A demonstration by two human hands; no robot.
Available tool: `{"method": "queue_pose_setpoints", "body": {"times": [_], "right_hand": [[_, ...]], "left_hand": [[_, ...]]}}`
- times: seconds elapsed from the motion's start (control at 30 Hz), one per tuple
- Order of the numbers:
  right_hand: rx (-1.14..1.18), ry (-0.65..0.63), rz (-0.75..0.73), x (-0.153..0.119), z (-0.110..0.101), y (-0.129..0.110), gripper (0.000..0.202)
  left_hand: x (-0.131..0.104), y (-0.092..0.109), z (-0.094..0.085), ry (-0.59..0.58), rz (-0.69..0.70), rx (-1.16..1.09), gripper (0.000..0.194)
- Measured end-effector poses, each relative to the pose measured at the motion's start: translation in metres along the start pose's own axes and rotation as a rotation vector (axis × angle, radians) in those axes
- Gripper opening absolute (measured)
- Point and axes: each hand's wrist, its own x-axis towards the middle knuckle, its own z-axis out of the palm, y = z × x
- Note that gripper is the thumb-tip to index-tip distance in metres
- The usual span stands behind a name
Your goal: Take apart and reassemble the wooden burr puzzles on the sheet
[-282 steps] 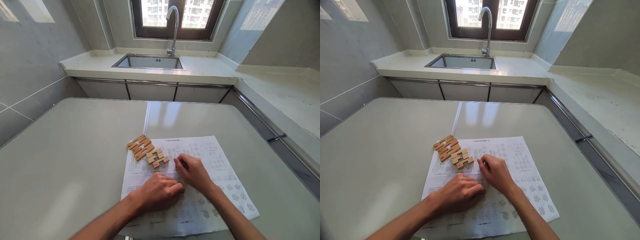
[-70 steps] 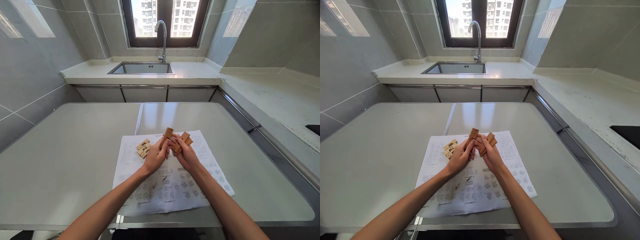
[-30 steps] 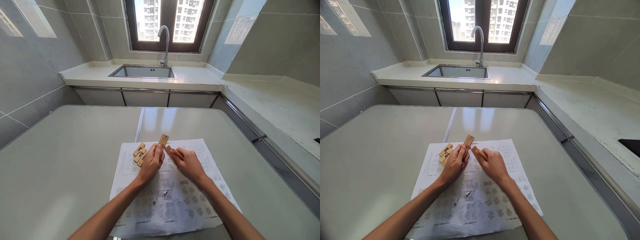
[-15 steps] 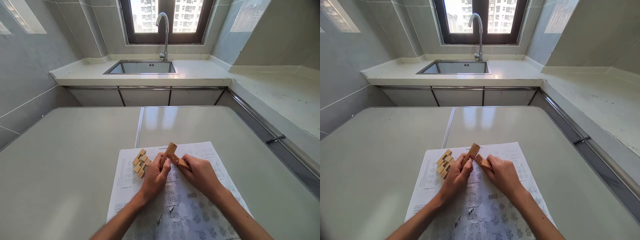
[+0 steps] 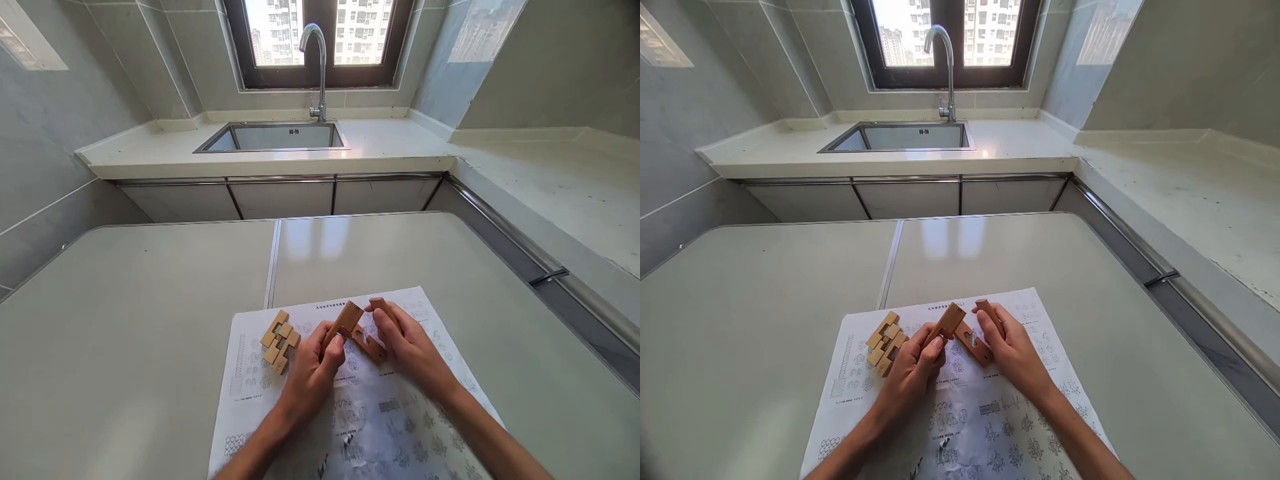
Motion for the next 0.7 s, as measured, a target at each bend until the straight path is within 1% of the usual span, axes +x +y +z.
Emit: {"method": "queue_pose_setpoints", "body": {"times": [0.07,0.13,0.23,0.33,0.47,0.6,0.7], "right_hand": [[0.279,-0.046,0.112,0.001,-0.001,-0.002,0.050],[0.510,-0.082,0.175,0.002,-0.001,-0.003,0.051],[0.681,-0.120,0.220,0.002,0.001,-0.006,0.049],[0.718,-0.142,0.233,-0.002,0.002,-0.012,0.050],[0.688,-0.168,0.162,-0.009,0.006,-0.014,0.050],[0.586,-0.120,0.054,-0.015,0.013,-0.008,0.049],[0.442,-0.095,-0.027,-0.018,0.018,-0.004,0.050]], "left_hand": [[0.001,0.000,0.001,-0.059,-0.039,-0.135,0.039],[0.002,0.001,0.001,-0.111,-0.084,-0.228,0.042],[0.002,0.000,0.001,-0.132,-0.105,-0.215,0.044],[0.001,0.000,0.001,-0.103,-0.093,-0.113,0.045],[-0.002,0.004,0.004,-0.076,-0.074,0.018,0.045],[-0.002,0.008,0.006,-0.044,-0.054,0.138,0.044],[0.000,0.008,0.007,-0.044,-0.037,0.184,0.044]]}}
